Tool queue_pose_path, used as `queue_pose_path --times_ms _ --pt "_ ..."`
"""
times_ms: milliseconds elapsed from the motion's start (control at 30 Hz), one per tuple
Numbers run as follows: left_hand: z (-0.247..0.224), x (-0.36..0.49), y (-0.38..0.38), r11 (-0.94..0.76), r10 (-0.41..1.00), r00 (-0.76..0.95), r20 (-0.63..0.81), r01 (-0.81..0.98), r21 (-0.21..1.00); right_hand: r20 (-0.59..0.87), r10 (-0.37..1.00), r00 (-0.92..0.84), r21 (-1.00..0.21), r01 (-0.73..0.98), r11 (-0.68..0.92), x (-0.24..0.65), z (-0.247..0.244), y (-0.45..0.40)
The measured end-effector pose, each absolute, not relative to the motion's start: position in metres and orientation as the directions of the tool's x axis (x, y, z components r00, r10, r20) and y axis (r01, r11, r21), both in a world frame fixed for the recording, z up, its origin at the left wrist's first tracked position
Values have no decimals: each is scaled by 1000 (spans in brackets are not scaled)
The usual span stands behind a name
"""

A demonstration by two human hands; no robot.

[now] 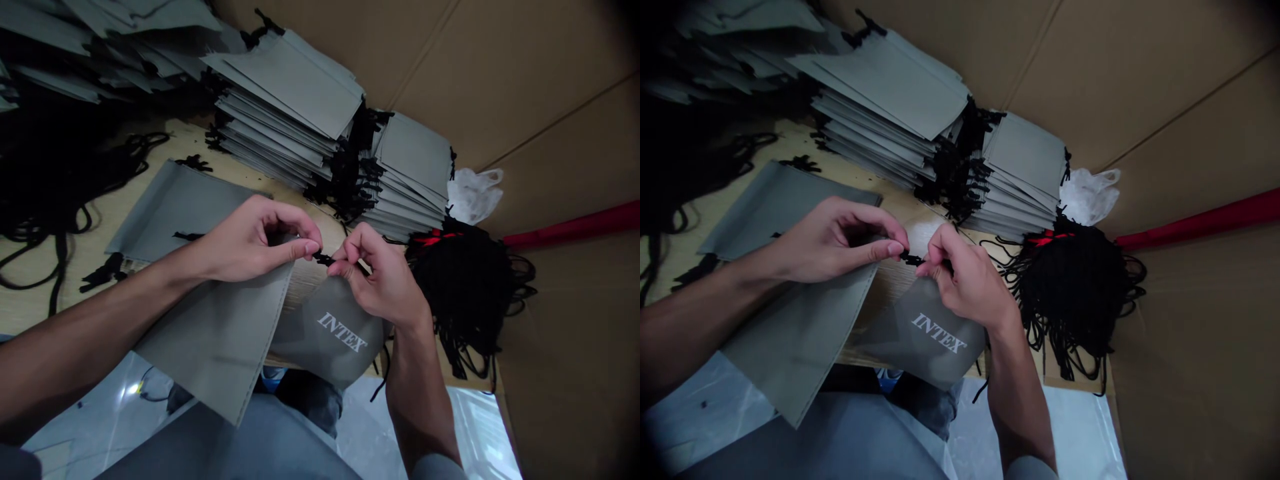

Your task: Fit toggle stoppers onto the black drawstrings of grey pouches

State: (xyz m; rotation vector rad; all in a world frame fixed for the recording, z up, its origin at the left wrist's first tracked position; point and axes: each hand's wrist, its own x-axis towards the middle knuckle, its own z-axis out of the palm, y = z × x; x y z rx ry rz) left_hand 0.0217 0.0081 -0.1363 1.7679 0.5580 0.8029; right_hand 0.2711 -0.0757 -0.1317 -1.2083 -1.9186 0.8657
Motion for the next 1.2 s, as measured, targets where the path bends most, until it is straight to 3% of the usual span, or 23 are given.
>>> queue_pose_path --times_ms 333,1200 --pt "-132 22 8 -252 692 693 202 -30 967 191 922 -337 -831 444 334 271 -132 -75" --pt "-138 22 6 -351 655 725 215 40 935 130 889 -440 -802 481 355 270 -127 -73"
